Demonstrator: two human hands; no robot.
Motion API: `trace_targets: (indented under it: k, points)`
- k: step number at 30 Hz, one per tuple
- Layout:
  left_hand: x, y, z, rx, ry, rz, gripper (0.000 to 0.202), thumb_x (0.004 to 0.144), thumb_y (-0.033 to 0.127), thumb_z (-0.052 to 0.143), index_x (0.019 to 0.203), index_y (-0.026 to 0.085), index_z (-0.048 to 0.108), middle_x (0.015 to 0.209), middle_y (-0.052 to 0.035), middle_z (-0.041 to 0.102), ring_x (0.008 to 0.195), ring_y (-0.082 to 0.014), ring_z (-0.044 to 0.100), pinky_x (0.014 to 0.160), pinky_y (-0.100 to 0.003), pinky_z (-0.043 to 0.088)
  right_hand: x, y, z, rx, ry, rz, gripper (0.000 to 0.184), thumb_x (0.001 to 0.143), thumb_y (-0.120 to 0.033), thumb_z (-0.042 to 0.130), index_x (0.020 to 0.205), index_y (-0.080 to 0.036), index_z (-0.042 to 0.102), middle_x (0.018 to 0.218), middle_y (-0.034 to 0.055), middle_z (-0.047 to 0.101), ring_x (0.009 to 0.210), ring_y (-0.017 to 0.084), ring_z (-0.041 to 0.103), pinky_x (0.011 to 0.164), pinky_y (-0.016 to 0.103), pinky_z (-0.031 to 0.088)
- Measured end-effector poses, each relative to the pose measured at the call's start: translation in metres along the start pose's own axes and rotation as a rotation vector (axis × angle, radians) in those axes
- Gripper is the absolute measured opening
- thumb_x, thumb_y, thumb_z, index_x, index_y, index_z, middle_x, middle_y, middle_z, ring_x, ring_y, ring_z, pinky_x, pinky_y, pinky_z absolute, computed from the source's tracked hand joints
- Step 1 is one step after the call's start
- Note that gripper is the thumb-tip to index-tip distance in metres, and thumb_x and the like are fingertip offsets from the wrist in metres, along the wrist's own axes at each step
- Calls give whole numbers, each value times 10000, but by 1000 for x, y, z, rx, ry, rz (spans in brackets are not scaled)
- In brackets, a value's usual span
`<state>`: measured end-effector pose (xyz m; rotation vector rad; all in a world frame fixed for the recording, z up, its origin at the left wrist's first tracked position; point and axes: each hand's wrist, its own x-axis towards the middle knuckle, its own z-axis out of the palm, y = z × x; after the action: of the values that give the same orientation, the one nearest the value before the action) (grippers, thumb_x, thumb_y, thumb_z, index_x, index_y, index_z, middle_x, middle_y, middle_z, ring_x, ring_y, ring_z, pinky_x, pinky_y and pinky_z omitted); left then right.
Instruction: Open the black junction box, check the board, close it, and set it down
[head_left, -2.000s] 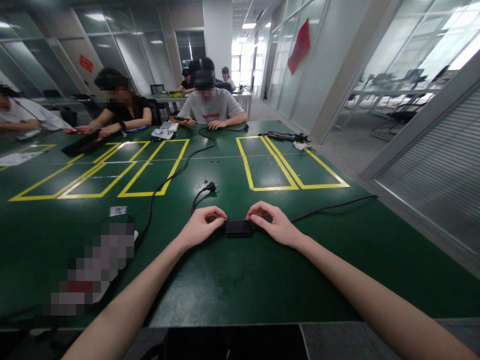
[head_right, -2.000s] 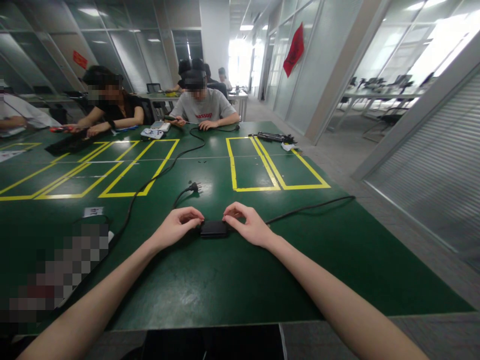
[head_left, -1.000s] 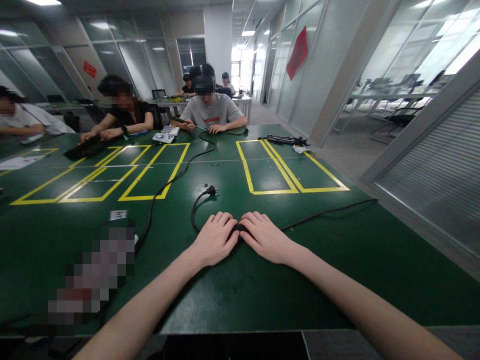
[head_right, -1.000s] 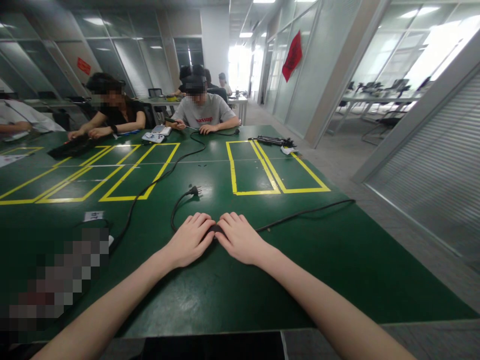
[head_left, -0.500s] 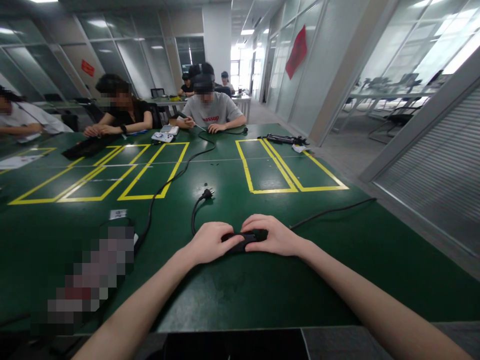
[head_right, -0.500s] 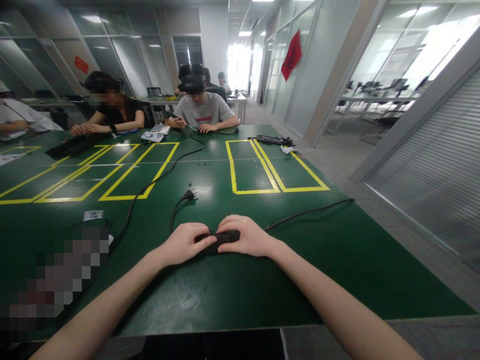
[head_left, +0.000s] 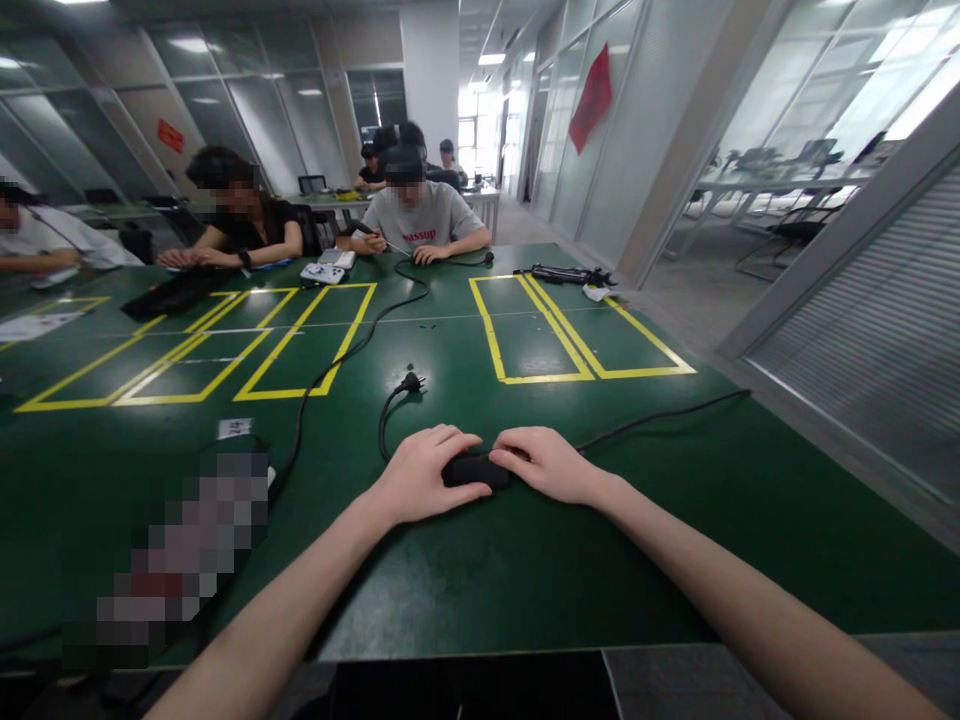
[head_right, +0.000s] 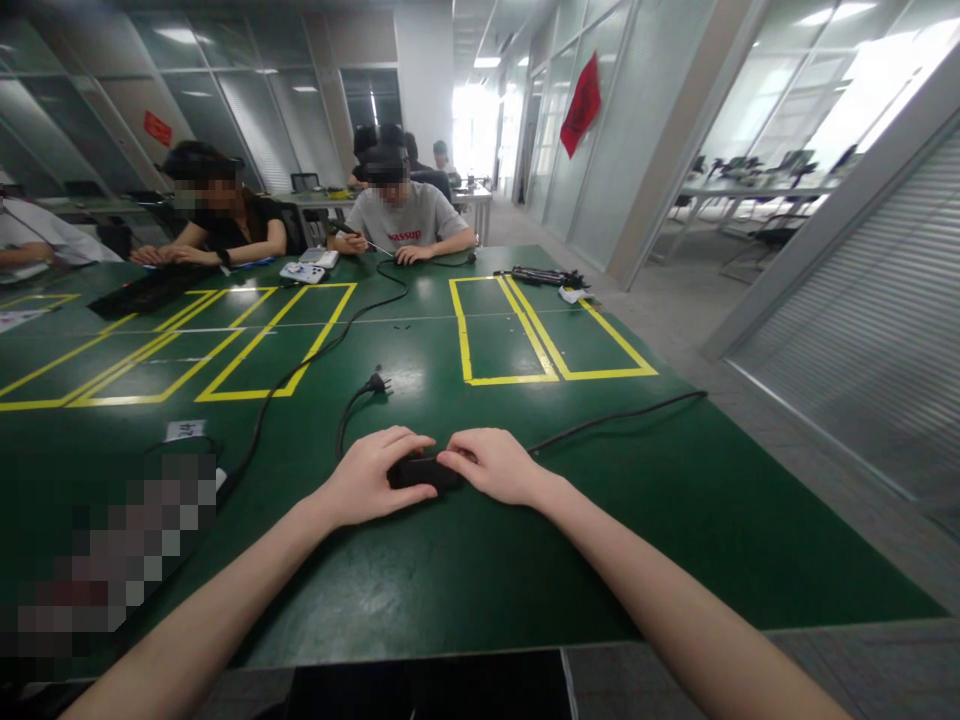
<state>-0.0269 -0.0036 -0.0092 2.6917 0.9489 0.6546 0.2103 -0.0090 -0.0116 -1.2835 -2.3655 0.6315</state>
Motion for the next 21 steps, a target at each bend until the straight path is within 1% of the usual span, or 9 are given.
trace_targets:
  k: [2, 4, 8, 11, 14, 16, 18, 20, 21]
  points:
    - [0, 0, 3, 39, 27, 60, 608, 844, 520, 755, 1350, 228, 588, 1199, -94, 690, 1059, -259, 668, 918, -380, 537, 1, 2, 2, 0, 29, 13, 424, 1054, -451, 421, 772, -199, 612, 759, 33, 658, 704, 164, 569, 665, 275, 357]
    - [0, -1, 7, 98, 37, 92, 589, 877, 405, 732, 1411, 243, 541, 1258, -97, 670, 1114, -263, 650, 960, -396, 526, 2, 5, 3, 24, 58, 9, 513, 1069, -504, 333, 735, -203, 581, 728, 31, 641, 678, 165, 553, 655, 282, 358]
    - [4, -3, 10, 203, -8, 133, 538, 917, 190, 610, 1445, 206, 505, 1249, -101, 690, 1100, -256, 642, 916, -398, 508, 4, 10, 7, 85, 102, -1, 650, 1058, -605, 201, 649, -212, 519, 644, 26, 593, 608, 168, 512, 619, 296, 342]
    - [5, -3, 10, 239, -47, 146, 506, 930, 211, 598, 1429, 172, 519, 1226, -113, 712, 1062, -264, 640, 887, -411, 482, 5, 14, 9, 62, 106, 23, 699, 1052, -626, 168, 564, -216, 457, 548, 18, 518, 526, 154, 452, 582, 303, 308]
    - [5, -1, 7, 239, -74, 143, 468, 943, 277, 605, 1396, 167, 557, 1171, -117, 734, 1030, -270, 633, 876, -418, 460, 6, 14, 11, 8, 81, 30, 685, 1063, -581, 228, 547, -211, 486, 512, 16, 504, 493, 145, 434, 567, 302, 304]
    - [5, 0, 6, 228, -82, 139, 445, 952, 314, 602, 1371, 163, 583, 1141, -115, 746, 1002, -270, 628, 864, -421, 449, 5, 11, 10, -18, 85, 28, 638, 1073, -521, 257, 605, -208, 556, 558, 27, 558, 535, 153, 490, 584, 293, 335]
    - [6, 0, 4, 215, -82, 123, 429, 960, 343, 600, 1348, 160, 605, 1123, -112, 755, 975, -268, 624, 852, -420, 443, 2, 7, 7, -14, 117, -3, 512, 1064, -492, 328, 772, -210, 639, 696, 35, 647, 635, 167, 570, 626, 282, 389]
    - [6, -1, 3, 198, -82, 106, 414, 961, 353, 603, 1329, 164, 621, 1105, -104, 761, 958, -264, 622, 839, -415, 442, 0, 3, 4, 1, 139, -98, 345, 992, -531, 515, 985, -216, 655, 883, 44, 697, 748, 184, 621, 680, 287, 446]
    - [6, -2, 2, 188, -81, 98, 403, 961, 354, 605, 1318, 169, 629, 1091, -99, 763, 951, -260, 624, 832, -411, 444, -1, 1, 3, 1, 142, -166, 344, 945, -536, 601, 1060, -215, 641, 954, 53, 699, 799, 194, 634, 709, 297, 470]
